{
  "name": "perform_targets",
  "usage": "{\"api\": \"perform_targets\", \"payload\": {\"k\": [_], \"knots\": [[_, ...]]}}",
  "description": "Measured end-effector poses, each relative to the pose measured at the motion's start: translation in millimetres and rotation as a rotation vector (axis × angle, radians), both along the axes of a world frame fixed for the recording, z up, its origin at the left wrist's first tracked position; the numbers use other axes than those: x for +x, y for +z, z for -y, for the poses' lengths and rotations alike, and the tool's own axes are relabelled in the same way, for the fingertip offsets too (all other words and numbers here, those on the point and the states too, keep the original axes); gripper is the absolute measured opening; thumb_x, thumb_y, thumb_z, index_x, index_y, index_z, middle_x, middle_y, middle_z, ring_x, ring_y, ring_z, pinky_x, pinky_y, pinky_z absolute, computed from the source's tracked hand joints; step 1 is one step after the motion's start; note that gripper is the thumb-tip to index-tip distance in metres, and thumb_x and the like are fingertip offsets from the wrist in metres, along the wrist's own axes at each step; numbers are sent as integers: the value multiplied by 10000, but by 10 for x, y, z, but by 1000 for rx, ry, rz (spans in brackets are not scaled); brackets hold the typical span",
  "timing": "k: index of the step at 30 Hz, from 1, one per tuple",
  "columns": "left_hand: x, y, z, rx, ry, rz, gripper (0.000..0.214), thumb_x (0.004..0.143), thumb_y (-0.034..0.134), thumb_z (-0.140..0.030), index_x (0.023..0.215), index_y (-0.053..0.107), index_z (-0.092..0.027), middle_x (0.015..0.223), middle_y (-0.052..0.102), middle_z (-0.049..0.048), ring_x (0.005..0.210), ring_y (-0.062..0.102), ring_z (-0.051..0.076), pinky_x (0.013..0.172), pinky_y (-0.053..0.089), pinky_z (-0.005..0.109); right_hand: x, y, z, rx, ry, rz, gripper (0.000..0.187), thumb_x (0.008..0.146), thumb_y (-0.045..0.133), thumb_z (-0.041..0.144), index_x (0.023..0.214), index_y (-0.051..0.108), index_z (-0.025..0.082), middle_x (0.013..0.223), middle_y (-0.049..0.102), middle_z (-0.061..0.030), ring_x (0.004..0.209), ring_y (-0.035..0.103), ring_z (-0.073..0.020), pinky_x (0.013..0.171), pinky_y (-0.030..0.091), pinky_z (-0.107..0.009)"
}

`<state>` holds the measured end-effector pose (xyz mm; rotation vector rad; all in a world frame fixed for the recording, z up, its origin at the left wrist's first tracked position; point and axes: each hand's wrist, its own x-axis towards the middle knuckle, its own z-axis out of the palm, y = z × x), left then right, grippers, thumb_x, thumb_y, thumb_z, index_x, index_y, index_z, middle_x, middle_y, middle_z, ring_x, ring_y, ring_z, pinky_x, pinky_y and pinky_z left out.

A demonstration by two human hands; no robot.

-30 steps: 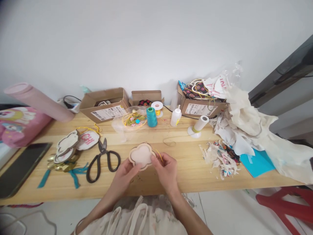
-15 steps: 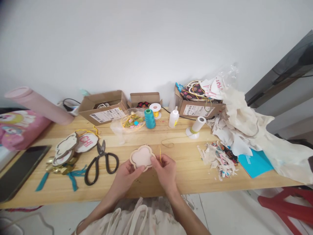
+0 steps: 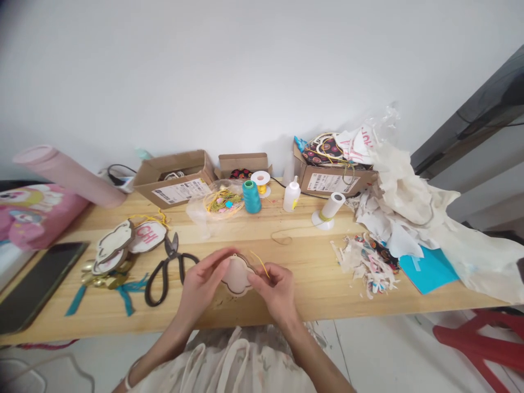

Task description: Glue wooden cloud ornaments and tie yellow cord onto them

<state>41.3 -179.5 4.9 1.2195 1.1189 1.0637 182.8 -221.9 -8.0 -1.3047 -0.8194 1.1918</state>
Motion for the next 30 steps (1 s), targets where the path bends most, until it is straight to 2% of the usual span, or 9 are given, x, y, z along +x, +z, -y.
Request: {"api": "perform_targets", "payload": {"k": [3,6,11,17,21,26,30], "knots": [[-14,28,-42,-95,-24,-54,254,671,629,-322,858,680,-156,893,685,77,806,624,193,712,493,265,-7,-6,8,-32,-3,-32,238,612,655,338,551,530,144,507,452,31,486,381,-75,473,315,-199],[-1,44,-81,-184,-1,-22,249,611,678,-327,782,690,-145,757,700,67,648,626,164,576,493,233,-12,-9,7,-38,3,-27,257,618,645,355,544,511,148,497,432,37,476,372,-73,467,307,-196],[9,10,-116,-274,35,50,236,548,723,-307,685,667,-124,599,673,37,497,573,106,477,443,186,-28,-24,5,-31,53,49,292,627,633,362,515,467,149,478,354,51,459,296,-59,439,252,-191],[-9,15,-103,-394,24,124,268,519,732,-314,692,672,-118,598,678,42,484,570,110,476,436,194,-33,-49,-3,-70,33,12,273,629,648,350,528,515,135,495,424,37,487,351,-68,464,286,-195],[-47,55,-67,-400,43,140,272,551,712,-311,730,685,-109,657,692,63,525,583,121,502,438,198,-65,-58,-11,-108,10,-112,252,623,665,340,546,543,133,512,475,25,501,382,-74,489,315,-199],[-93,100,-7,-420,-10,242,298,640,652,-312,869,681,-124,807,697,79,657,608,142,581,448,202,-117,-22,-33,-166,-24,-343,269,600,686,310,508,500,138,480,440,39,467,347,-60,451,280,-186],[-114,137,3,-479,-40,305,291,643,648,-291,885,681,-135,809,698,68,687,607,142,594,443,195,-143,39,-43,-176,-13,-438,278,607,680,288,482,476,144,450,397,55,433,293,-47,420,248,-181]]}}
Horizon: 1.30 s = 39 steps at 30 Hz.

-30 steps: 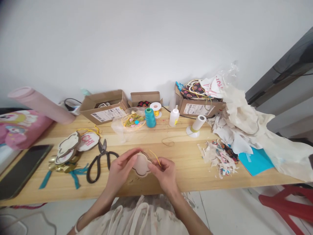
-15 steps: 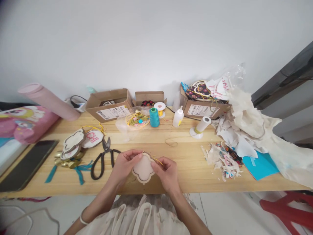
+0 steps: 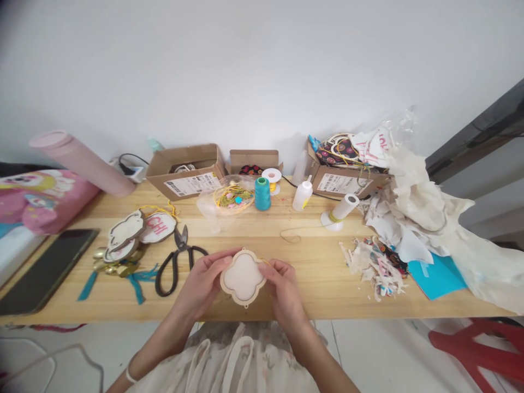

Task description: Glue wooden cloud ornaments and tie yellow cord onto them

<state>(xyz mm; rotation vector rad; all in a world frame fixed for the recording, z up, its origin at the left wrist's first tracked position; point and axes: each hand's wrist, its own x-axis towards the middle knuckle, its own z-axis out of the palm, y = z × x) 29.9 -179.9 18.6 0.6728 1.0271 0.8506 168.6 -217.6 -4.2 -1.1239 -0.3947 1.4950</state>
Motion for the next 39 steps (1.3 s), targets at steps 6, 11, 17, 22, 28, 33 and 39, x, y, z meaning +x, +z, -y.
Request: {"api": "perform_targets", "payload": {"k": [6,11,17,22,28,33,39], "knots": [[-33,-11,-11,-29,-11,70,297,681,606,-298,920,675,-136,850,693,71,745,615,168,610,455,211,-38,30,5,-20,-26,-31,316,599,675,276,455,419,159,430,335,71,403,217,-40,395,208,-191],[-46,-23,-5,-35,25,113,296,693,591,-292,930,671,-134,963,667,93,820,613,186,646,472,222,-42,2,-7,1,-55,23,313,615,668,283,471,417,161,438,312,73,412,220,-43,403,210,-195],[-46,-69,6,24,-9,133,339,682,611,-234,999,636,-117,996,653,113,850,609,190,727,475,263,-31,-76,-6,12,-146,115,288,614,682,317,522,466,150,506,405,48,479,327,-60,452,267,-191],[-26,-105,-9,110,-23,16,326,686,616,-282,973,649,-133,987,658,105,863,610,201,727,479,269,-17,-153,35,69,-157,244,264,645,664,324,544,496,147,506,399,50,483,320,-60,461,271,-191],[-1,-122,-52,164,14,-77,253,653,655,-272,874,685,-152,889,689,79,768,626,166,682,479,231,-20,-188,107,143,-171,395,218,675,633,316,576,533,149,520,454,35,492,370,-73,475,309,-196],[42,-68,-73,149,33,-78,240,608,685,-267,813,696,-142,826,698,80,724,631,176,661,488,253,-22,-150,139,170,-184,474,221,681,625,333,593,545,147,543,498,17,517,423,-88,512,367,-208],[101,-106,-55,141,-3,-103,241,634,653,-247,843,690,-133,836,696,81,722,623,172,656,476,245,60,27,28,163,-63,484,231,691,596,375,713,613,145,624,582,-14,556,489,-111,515,405,-214]]}}
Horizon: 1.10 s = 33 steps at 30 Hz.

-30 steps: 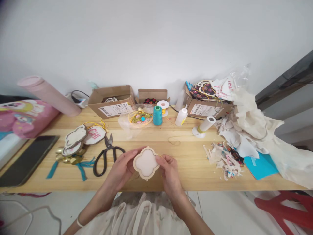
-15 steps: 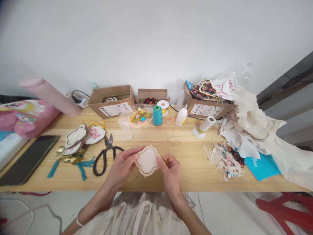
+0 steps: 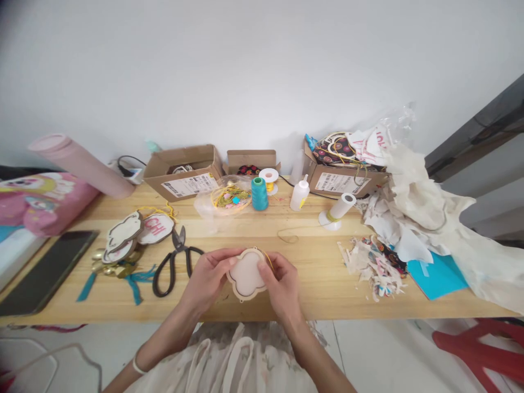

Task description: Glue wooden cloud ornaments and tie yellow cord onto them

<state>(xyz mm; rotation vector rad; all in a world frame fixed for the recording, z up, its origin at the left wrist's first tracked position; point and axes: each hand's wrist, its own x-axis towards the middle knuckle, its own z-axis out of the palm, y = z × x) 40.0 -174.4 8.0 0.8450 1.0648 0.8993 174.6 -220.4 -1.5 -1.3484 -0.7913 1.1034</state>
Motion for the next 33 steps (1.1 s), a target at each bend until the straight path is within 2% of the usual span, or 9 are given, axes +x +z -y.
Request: {"api": "perform_targets", "payload": {"k": [2,5,11,14,22,29,33], "knots": [[29,-21,20,5,-25,3,235,646,628,-231,851,691,-136,858,693,79,749,620,179,673,471,248,30,33,-39,-7,33,29,248,714,570,380,759,633,145,667,612,-27,578,509,-120,516,408,-215],[74,-10,40,20,-31,2,230,656,611,-233,854,693,-150,871,692,69,771,616,178,694,465,250,48,39,-55,9,12,108,251,740,539,376,760,645,149,668,627,-24,581,516,-122,511,407,-212],[148,126,20,25,-18,-38,199,603,674,-252,764,700,-139,721,701,55,632,612,148,602,468,227,22,33,-3,85,-39,243,233,749,528,332,782,664,146,674,645,-30,597,551,-141,523,419,-227],[164,153,12,36,-50,-57,189,600,668,-240,757,703,-140,739,702,55,632,616,152,592,472,228,31,32,12,80,-67,232,232,751,528,333,770,663,145,680,651,-32,607,562,-145,530,426,-227],[161,58,1,7,-139,36,204,657,630,-225,836,694,-152,860,695,59,733,622,152,672,471,227,90,17,23,58,-84,196,262,759,517,350,786,660,132,709,664,-46,623,577,-149,537,447,-228],[171,89,-89,-31,-124,22,166,569,722,-210,717,687,-144,672,695,21,557,586,102,546,445,188,69,16,16,132,-59,290,235,749,526,325,790,666,139,694,662,-34,612,581,-146,544,451,-228],[162,26,-127,-36,-140,53,206,593,711,-230,773,682,-135,732,698,40,597,592,107,575,445,195,79,-24,-43,68,-46,237,259,749,526,357,788,653,135,690,649,-37,601,559,-142,523,438,-224]]}}
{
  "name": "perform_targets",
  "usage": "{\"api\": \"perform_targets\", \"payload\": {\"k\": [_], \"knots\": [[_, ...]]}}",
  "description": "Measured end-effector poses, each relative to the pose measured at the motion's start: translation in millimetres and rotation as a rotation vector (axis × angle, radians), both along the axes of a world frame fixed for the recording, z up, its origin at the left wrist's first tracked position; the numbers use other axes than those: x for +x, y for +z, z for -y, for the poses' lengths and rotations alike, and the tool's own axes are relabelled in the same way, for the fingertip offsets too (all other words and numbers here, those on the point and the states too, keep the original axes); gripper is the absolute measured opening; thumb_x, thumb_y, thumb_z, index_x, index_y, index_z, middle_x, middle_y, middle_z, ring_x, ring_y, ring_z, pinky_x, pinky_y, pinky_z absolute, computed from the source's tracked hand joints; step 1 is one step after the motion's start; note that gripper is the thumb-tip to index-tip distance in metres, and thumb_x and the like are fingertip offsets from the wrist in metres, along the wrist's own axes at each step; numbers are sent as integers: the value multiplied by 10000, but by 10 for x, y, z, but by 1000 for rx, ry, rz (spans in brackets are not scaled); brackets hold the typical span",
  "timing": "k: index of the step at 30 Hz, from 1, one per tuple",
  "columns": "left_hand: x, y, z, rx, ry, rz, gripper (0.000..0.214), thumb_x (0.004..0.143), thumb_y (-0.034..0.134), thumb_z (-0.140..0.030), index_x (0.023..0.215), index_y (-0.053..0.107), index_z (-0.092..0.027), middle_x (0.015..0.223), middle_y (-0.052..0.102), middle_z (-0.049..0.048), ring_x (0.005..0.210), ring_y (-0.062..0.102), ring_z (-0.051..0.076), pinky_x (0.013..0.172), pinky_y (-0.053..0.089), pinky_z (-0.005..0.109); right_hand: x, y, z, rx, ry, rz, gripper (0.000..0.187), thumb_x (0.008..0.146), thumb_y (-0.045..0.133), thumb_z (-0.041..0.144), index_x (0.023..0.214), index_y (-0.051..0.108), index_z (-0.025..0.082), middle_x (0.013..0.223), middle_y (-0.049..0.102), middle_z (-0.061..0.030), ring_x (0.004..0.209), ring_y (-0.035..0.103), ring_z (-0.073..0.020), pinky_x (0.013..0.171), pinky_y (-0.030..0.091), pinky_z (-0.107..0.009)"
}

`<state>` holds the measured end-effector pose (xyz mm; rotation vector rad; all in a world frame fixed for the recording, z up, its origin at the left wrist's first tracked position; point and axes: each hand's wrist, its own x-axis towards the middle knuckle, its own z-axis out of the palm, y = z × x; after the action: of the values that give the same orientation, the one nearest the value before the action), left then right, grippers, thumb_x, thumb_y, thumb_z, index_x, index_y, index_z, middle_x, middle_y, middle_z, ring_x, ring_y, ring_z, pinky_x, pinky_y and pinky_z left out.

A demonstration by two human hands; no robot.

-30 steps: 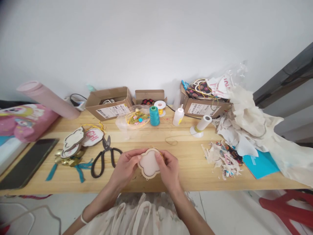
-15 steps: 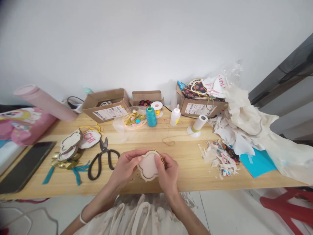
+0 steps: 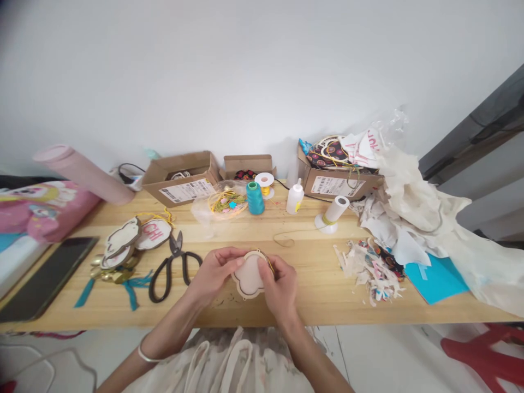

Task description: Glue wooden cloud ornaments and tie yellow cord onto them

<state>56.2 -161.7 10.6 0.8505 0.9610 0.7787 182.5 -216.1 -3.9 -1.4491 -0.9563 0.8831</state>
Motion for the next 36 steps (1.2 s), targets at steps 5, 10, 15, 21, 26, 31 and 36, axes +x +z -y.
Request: {"api": "perform_targets", "payload": {"k": [5,10,15,21,26,31,36], "knots": [[-38,-228,-118,-34,2,64,234,600,701,-225,812,679,-128,753,692,46,621,588,110,602,442,208,171,-121,-187,-36,201,84,296,751,511,399,752,628,127,598,573,-14,504,459,-99,442,366,-196],[-24,-325,-314,-13,37,58,268,553,735,-244,783,673,-121,720,679,44,594,572,109,604,429,230,319,-89,-511,-1,393,370,332,758,481,428,640,593,139,503,464,15,465,377,-81,406,292,-187],[30,-337,-395,-28,136,65,252,515,747,-236,721,659,-120,659,659,25,573,556,104,585,412,227,324,-158,-697,-15,418,446,358,765,444,446,664,595,137,502,453,15,465,372,-85,421,286,-197],[70,-302,-356,33,109,68,231,543,712,-223,743,667,-117,667,662,29,564,543,100,569,400,216,325,-255,-676,8,377,362,365,754,459,446,681,612,123,511,459,7,472,368,-89,424,293,-201],[50,-202,-331,18,99,100,258,522,725,-227,757,684,-131,705,677,34,601,558,111,605,410,224,291,-145,-666,66,365,265,352,744,463,431,665,607,120,510,461,8,462,370,-85,409,293,-197],[26,-308,-337,25,48,142,266,573,719,-241,819,685,-146,772,688,45,635,579,113,637,429,229,301,-214,-649,112,348,329,348,767,451,417,646,599,125,496,447,15,461,367,-81,422,300,-195],[56,-360,-350,22,74,68,249,533,747,-237,746,686,-124,665,679,40,563,565,107,585,423,220,317,-295,-625,156,353,386,316,774,466,395,691,620,132,503,476,12,464,370,-76,422,299,-189]]}}
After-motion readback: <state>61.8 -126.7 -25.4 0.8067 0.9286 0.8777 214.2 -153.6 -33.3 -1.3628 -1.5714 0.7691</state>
